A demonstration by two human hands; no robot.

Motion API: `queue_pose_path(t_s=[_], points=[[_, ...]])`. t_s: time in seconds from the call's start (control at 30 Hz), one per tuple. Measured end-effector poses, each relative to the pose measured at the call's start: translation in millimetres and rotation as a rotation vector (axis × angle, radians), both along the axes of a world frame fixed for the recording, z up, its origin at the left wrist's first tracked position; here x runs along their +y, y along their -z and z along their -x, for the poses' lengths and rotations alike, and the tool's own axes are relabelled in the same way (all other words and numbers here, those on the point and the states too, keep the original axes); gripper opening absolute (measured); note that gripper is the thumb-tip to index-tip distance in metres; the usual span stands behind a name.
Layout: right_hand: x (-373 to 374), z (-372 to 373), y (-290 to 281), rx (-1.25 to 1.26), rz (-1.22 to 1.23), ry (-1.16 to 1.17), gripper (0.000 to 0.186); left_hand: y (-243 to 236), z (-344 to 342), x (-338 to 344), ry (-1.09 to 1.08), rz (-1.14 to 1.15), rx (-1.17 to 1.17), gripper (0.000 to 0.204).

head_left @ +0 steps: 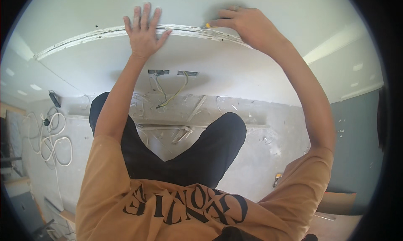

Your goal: Using a utility knife to cut a section out of a drywall sheet that is already installed on a wall.

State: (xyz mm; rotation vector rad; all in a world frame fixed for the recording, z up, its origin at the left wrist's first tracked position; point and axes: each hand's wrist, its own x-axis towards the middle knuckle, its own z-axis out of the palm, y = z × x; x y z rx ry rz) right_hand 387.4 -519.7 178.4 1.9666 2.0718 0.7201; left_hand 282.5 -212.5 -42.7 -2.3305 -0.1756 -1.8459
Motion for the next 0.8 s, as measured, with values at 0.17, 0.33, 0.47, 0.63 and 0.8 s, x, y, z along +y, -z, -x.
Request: queue_pose_path(t_s=[0.17, 0.33, 0.47, 0.63, 0.8], points=[[15, 10, -9, 0.018, 0.059, 0.073, 0.049, 0, -1, -3, 0.002, -0.012, -0.008, 0.079], [11, 11, -11, 0.027, 0.049, -0.008, 0.048, 1, 1, 1, -0.008, -0.01, -0.022, 0.076], [2, 7, -19, 0.035, 0.044, 0.049, 0.046, 0, 1, -4, -0.019, -0.001, -0.007, 0.076], [13, 15, -26, -0.026, 0.11, 0.061, 0.043, 0, 2, -6, -0.037, 0.007, -0.015, 0.074], [15, 20, -25, 0.109, 0.058, 0.009, 0.046, 1, 3, -9, -0.022, 0.051, -0.023, 0.072]])
